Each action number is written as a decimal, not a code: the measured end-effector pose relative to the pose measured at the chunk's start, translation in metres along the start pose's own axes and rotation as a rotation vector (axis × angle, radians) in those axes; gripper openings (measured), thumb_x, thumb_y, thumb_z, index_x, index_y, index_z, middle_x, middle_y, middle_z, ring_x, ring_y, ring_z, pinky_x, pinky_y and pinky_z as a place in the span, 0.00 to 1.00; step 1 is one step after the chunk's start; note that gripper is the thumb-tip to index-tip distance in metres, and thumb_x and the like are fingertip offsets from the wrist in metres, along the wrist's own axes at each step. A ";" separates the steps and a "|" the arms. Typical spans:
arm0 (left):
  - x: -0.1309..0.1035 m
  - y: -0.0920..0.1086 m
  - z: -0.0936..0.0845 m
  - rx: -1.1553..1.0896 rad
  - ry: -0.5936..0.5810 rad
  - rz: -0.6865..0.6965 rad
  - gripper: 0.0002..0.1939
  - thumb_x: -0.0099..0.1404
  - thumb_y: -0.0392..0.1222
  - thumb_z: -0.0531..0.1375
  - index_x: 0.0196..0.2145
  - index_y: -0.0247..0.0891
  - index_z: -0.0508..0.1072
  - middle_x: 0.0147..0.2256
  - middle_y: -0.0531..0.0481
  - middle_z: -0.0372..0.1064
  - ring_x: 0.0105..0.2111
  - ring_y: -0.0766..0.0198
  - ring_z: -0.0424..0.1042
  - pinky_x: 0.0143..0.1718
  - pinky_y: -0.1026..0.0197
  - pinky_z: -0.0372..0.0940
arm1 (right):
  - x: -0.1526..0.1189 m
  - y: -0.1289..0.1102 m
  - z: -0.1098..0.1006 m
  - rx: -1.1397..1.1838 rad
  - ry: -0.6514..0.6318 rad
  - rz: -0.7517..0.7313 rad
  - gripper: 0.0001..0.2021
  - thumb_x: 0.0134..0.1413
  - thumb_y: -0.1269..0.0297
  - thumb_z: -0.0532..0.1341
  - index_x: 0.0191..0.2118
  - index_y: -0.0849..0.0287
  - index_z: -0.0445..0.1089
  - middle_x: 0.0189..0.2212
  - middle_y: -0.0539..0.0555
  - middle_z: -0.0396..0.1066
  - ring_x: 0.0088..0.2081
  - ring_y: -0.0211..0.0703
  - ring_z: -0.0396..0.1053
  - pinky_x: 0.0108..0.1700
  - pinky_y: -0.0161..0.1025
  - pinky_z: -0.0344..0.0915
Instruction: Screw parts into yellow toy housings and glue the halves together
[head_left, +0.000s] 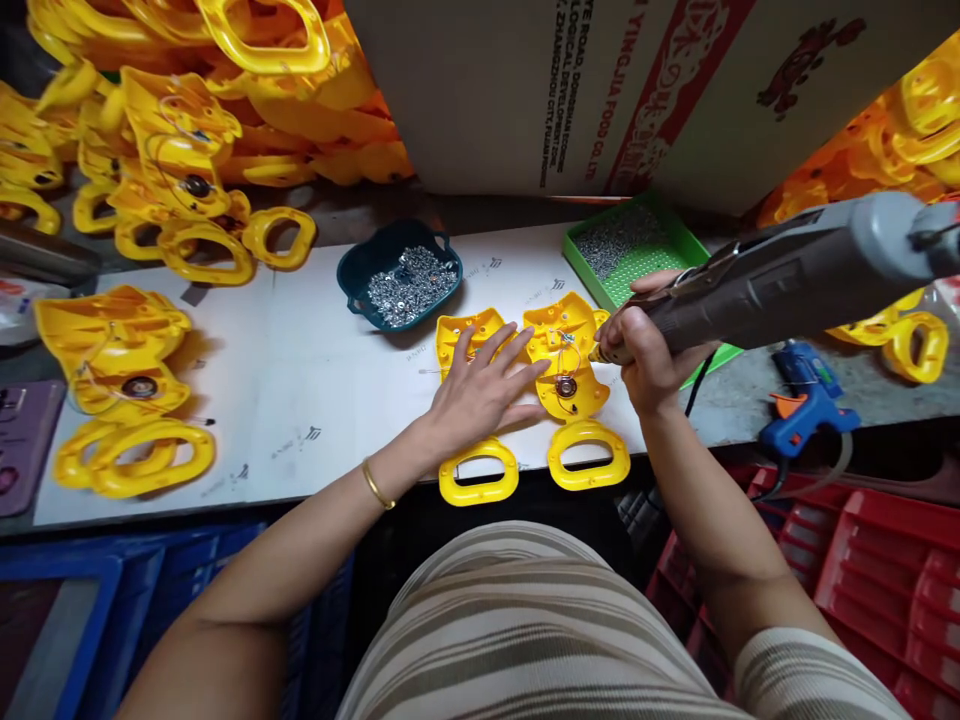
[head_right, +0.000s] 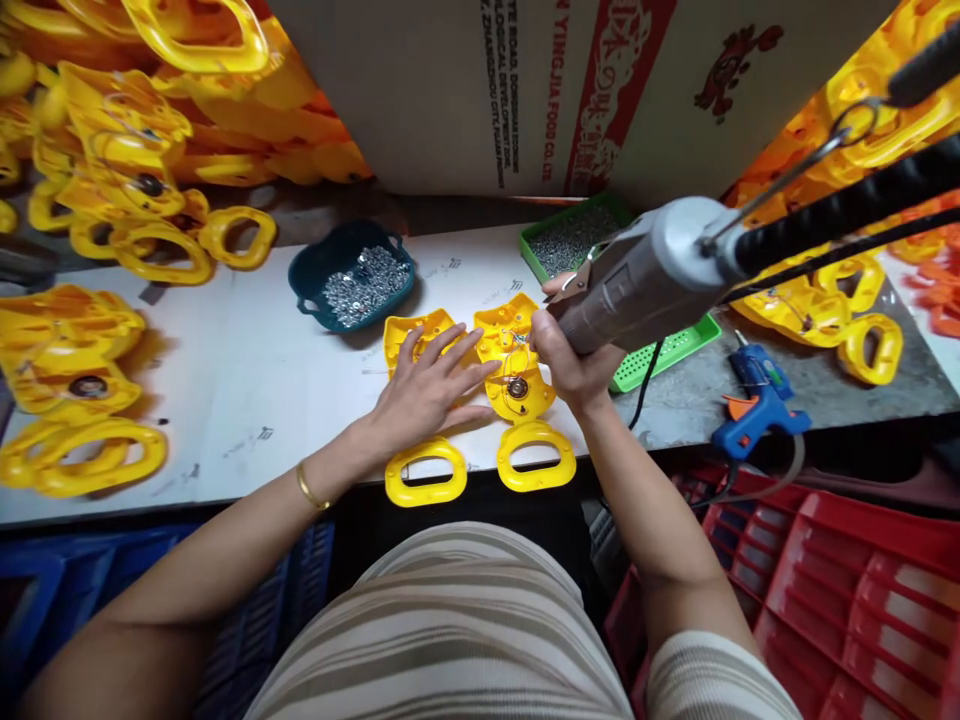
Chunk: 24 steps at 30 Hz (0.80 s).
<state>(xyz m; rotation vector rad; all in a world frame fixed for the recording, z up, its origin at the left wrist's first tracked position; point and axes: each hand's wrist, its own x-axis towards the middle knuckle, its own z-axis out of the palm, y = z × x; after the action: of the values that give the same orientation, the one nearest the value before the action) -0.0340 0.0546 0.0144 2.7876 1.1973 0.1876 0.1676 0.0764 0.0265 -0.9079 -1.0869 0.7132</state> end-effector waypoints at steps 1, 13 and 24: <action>0.002 0.001 0.001 0.002 0.013 -0.011 0.29 0.65 0.62 0.57 0.59 0.48 0.67 0.65 0.40 0.55 0.66 0.44 0.52 0.64 0.34 0.40 | 0.000 -0.001 0.002 0.021 0.024 -0.024 0.13 0.50 0.53 0.66 0.39 0.53 0.68 0.18 0.42 0.61 0.16 0.34 0.60 0.21 0.36 0.63; 0.008 0.002 0.003 -0.044 0.071 -0.001 0.28 0.56 0.63 0.65 0.49 0.44 0.75 0.65 0.39 0.56 0.64 0.41 0.53 0.63 0.30 0.40 | -0.010 -0.011 0.008 -0.016 0.136 -0.100 0.11 0.51 0.57 0.66 0.39 0.54 0.69 0.18 0.43 0.63 0.18 0.35 0.64 0.24 0.37 0.67; 0.013 -0.126 -0.040 0.011 0.285 -0.506 0.17 0.65 0.44 0.58 0.47 0.35 0.77 0.44 0.38 0.74 0.45 0.49 0.70 0.50 0.48 0.63 | -0.026 -0.048 -0.041 0.004 0.355 -0.044 0.11 0.46 0.58 0.65 0.31 0.58 0.65 0.15 0.41 0.61 0.17 0.31 0.59 0.25 0.35 0.65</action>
<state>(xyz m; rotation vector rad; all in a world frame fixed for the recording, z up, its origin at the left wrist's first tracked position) -0.1214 0.1525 0.0373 2.4158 1.9210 0.5425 0.2010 0.0215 0.0506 -0.9619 -0.7864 0.4939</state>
